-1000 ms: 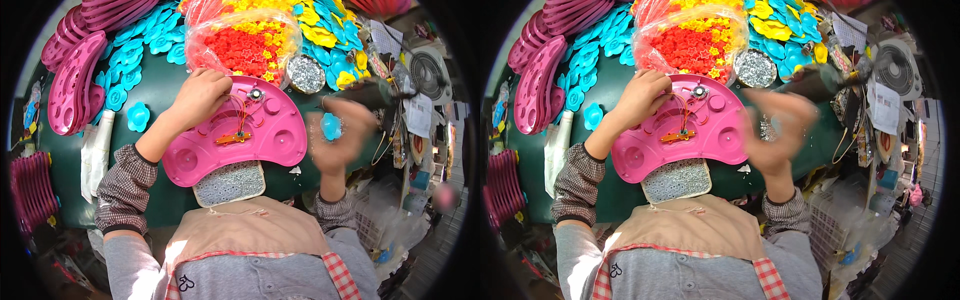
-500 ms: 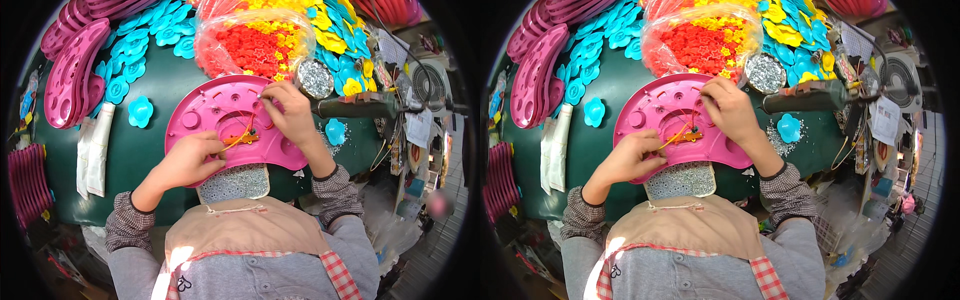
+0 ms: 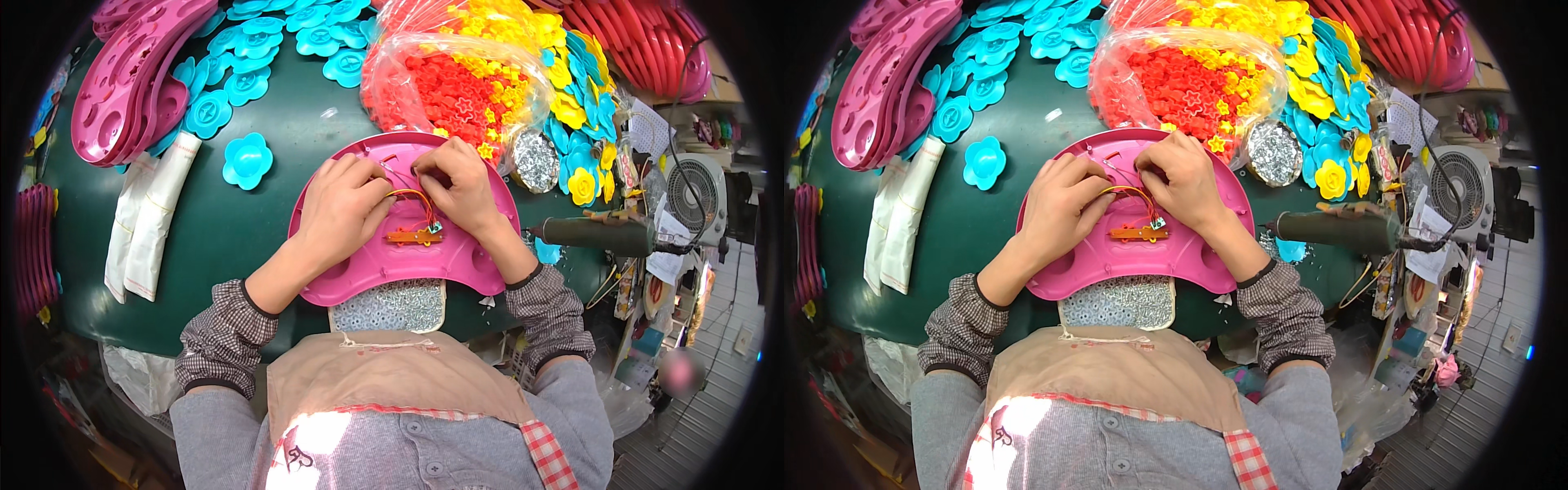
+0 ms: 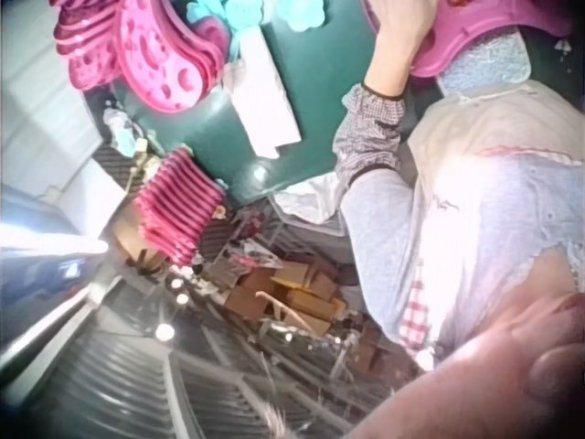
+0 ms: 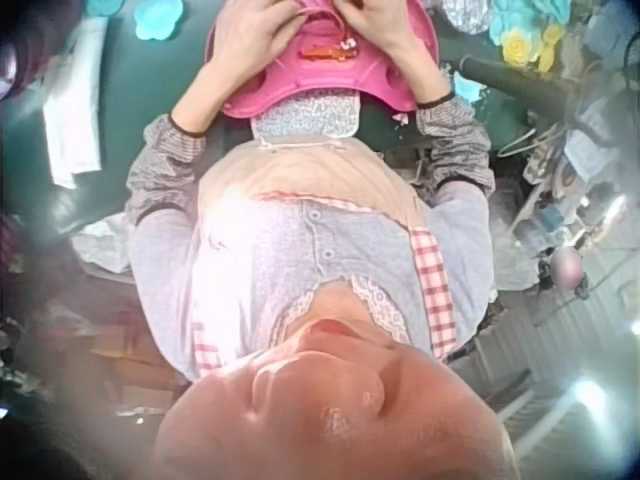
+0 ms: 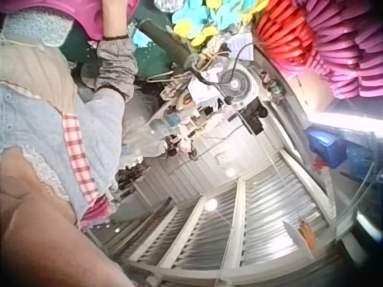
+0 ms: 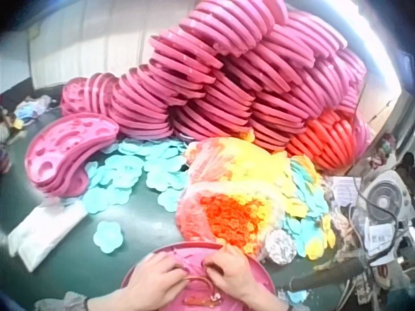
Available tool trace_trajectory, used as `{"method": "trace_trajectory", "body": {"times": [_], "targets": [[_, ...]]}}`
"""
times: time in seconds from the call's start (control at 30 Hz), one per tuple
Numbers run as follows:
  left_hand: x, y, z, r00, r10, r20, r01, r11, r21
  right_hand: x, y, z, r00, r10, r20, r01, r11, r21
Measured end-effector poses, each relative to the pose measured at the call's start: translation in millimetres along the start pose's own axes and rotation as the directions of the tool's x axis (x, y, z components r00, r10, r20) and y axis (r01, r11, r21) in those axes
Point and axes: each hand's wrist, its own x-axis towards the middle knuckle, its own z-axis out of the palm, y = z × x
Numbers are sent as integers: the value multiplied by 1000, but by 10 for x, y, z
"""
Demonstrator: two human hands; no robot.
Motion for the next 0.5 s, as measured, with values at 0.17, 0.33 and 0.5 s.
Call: {"method": "trace_trajectory", "body": {"times": [0.17,0.33,0.5], "targets": [[-79,-48,3,995,-93,26,92,996,21,-8,-166,-51,997,59,59,-51,990,-129],[-78,-93,47,995,-88,-45,85,995,-61,-98,-93,-8,979,185,-91,-180,982,61],[-77,-118,105,996,-54,-65,35,965,-260,-52,-93,-28,991,129,-31,-131,990,-56]]}}
